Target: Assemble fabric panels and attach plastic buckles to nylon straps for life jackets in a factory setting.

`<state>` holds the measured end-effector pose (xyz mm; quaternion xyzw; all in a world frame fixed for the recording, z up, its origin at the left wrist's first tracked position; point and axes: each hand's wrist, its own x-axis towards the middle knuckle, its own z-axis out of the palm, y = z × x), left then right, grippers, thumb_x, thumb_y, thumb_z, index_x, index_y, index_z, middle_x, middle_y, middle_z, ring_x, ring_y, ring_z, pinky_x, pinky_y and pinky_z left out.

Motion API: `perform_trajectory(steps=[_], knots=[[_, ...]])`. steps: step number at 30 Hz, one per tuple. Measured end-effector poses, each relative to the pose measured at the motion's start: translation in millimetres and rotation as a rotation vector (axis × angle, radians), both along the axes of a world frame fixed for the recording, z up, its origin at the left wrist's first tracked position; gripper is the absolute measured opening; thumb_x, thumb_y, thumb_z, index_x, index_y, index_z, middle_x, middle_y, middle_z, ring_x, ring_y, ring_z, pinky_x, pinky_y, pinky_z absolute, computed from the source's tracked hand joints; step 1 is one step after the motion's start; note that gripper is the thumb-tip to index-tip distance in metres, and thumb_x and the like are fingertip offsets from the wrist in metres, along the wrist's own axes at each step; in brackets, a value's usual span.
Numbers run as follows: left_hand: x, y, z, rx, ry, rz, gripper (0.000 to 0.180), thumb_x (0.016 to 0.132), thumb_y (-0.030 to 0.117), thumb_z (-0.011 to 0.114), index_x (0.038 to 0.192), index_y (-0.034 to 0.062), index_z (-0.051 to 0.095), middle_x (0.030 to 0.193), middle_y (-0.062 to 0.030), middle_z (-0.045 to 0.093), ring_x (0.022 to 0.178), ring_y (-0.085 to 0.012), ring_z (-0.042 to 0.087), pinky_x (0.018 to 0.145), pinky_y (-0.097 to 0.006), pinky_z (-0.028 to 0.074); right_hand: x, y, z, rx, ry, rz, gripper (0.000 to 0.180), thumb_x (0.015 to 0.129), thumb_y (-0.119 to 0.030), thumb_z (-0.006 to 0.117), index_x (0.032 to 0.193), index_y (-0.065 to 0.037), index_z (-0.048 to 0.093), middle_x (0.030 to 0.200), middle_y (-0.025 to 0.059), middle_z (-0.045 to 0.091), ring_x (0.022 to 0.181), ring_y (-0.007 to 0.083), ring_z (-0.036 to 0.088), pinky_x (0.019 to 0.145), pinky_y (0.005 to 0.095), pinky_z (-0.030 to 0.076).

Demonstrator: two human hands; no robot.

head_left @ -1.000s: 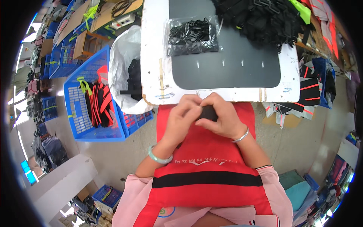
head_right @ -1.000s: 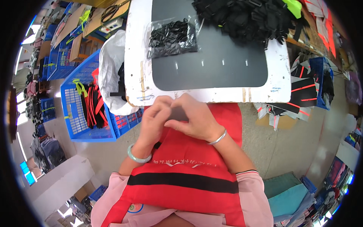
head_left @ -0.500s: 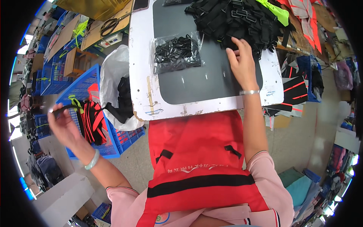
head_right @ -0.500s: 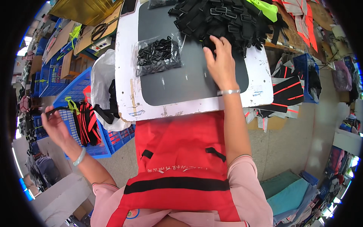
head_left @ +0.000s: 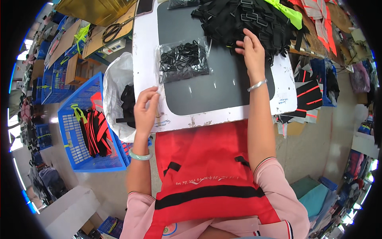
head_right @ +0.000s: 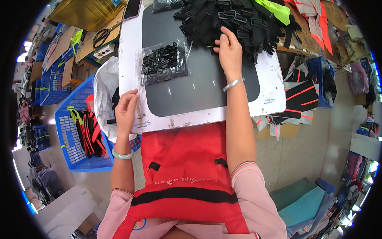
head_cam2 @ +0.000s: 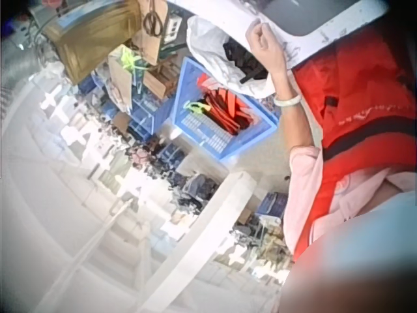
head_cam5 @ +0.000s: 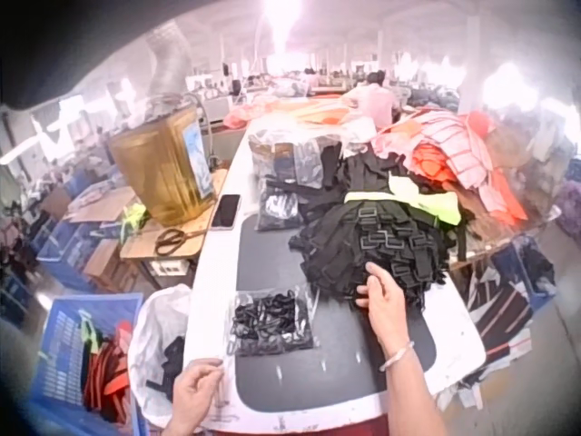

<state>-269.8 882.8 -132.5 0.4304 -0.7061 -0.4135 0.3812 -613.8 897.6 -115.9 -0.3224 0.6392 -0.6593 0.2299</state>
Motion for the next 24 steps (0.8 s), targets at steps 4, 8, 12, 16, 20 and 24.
perform_trajectory(steps=[4,8,12,16,20,24], knots=[[-28.8,13.1,4.1,0.014,0.172,-0.081,0.011,0.088,0.008,0.058,0.092,-0.0015,0.061,0.103,-0.01,0.062,0.091,-0.0138,0.057,0.082,-0.025,0.043,1.9,7.2,-6.3,0.049,0.298,-0.083,0.027,0.093,-0.015,0.044,0.106,0.001,0.061,0.095,0.0131,0.063,0.081,0.0207,0.063,0.069,0.0298,0.051],[-63.5,36.3,11.2,0.368,0.231,-0.137,0.02,0.091,0.014,0.055,0.103,-0.0018,0.06,0.1,-0.0085,0.062,0.089,-0.0119,0.056,0.08,-0.024,0.044,75.0,76.4,-3.9,0.089,0.888,0.218,0.009,0.081,-0.01,0.055,0.089,-0.006,0.059,0.083,0.0131,0.054,0.074,0.0313,0.057,0.066,0.0417,0.047],[-90.1,52.3,13.2,0.524,0.025,-0.349,0.035,0.095,0.024,0.048,0.116,-0.0038,0.053,0.11,-0.0122,0.06,0.09,-0.0134,0.058,0.077,-0.025,0.047,124.9,130.8,-2.5,0.151,0.884,0.547,0.014,0.079,-0.013,0.059,0.091,-0.007,0.057,0.086,0.012,0.054,0.076,0.0316,0.055,0.066,0.041,0.045],[-79.7,63.0,9.7,0.41,-0.16,-0.586,0.035,0.093,0.023,0.049,0.114,-0.0035,0.054,0.098,-0.012,0.062,0.08,-0.016,0.06,0.071,-0.027,0.048,122.4,152.9,15.9,0.056,0.707,0.847,0.018,0.08,-0.013,0.062,0.097,-0.005,0.06,0.085,0.0119,0.058,0.072,0.0292,0.057,0.064,0.0377,0.046],[-55.6,74.2,17.5,0.796,-0.077,-0.59,0.028,0.094,0.019,0.046,0.109,-0.0012,0.059,0.082,-0.0052,0.061,0.068,-0.011,0.058,0.059,-0.024,0.047,109.6,179.3,7.2,0.274,0.031,0.6,0.009,0.084,-0.009,0.061,0.089,-0.001,0.063,0.07,0.008,0.063,0.065,0.0168,0.063,0.061,0.0266,0.049],[-47.2,103.0,29.3,0.891,0.062,-0.664,0.026,0.095,0.015,0.045,0.111,0.0,0.059,0.082,-0.0024,0.06,0.071,-0.0094,0.059,0.061,-0.022,0.049,115.0,166.0,-6.1,0.173,-0.7,0.708,0.033,0.095,-0.026,0.05,0.11,0.002,0.056,0.108,0.0077,0.06,0.095,0.0143,0.056,0.088,0.0287,0.042]])
